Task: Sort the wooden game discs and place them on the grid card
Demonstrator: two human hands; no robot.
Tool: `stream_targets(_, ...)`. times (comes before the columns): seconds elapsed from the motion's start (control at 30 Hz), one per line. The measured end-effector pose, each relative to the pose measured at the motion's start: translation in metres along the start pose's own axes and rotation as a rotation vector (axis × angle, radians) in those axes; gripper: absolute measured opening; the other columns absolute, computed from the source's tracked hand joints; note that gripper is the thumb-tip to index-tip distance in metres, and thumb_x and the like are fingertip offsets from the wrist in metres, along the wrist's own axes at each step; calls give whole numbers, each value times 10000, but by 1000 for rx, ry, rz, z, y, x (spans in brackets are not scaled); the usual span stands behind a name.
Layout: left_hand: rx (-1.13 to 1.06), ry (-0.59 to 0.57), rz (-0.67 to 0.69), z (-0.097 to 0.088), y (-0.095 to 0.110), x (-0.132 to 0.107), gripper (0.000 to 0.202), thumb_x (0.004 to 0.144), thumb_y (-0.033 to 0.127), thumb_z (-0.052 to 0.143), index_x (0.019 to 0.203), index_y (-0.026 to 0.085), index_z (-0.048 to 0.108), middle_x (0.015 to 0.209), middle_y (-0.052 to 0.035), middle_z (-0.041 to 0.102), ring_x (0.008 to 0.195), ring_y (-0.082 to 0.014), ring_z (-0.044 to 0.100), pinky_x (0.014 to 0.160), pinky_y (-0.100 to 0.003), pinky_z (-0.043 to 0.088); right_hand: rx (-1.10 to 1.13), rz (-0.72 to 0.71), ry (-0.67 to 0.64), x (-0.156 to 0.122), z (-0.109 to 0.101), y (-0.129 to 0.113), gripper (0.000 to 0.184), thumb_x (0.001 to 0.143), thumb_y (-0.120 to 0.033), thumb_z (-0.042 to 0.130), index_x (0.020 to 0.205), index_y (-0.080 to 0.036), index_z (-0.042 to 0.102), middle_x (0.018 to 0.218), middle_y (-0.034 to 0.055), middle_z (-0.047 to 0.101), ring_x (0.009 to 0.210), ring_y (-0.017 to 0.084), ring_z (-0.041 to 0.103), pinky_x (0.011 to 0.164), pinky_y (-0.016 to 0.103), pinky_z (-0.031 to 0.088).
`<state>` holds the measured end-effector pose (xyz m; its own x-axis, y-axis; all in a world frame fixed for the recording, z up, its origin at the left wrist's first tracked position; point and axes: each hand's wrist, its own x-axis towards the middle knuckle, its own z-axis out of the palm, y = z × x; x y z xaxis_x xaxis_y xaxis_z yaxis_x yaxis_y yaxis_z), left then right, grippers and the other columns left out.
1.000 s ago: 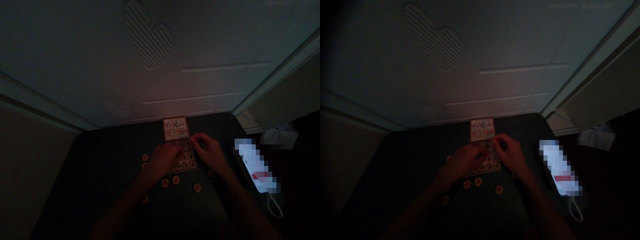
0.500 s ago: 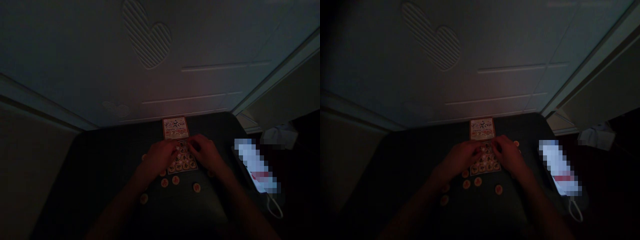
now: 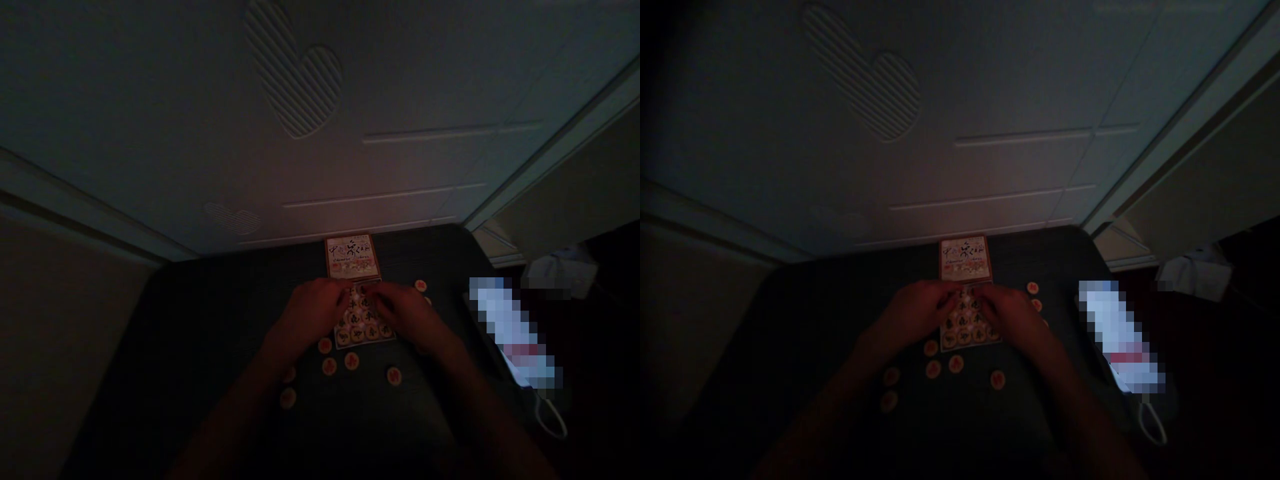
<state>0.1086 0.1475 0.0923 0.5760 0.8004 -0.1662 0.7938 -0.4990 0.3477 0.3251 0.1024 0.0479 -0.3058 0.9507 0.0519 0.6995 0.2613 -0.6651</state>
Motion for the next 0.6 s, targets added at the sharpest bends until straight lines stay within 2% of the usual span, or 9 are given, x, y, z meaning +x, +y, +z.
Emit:
stream_targets(0.23, 63, -47, -28, -5, -3, -2, 376, 959, 315, 453, 1267, 312, 670, 987, -58, 771, 825, -225, 716, 665, -305, 502, -17, 8, 3, 0, -1, -1, 269, 950, -189, 544, 1171, -244, 688, 1129, 49, 758, 958, 209, 733, 861, 356, 576)
stream_targets(0.6, 86, -51, -54, -6, -3, -4, 388, 958, 334, 459, 1293, 323, 654, 977, -65, 770, 806, -231, 711, 667, -312, 501, -14, 10, 34, 0, -1, -1, 291, 941, -184, 541, 1185, -256, 682, 1134, 50, 754, 962, 214, 732, 849, 365, 576)
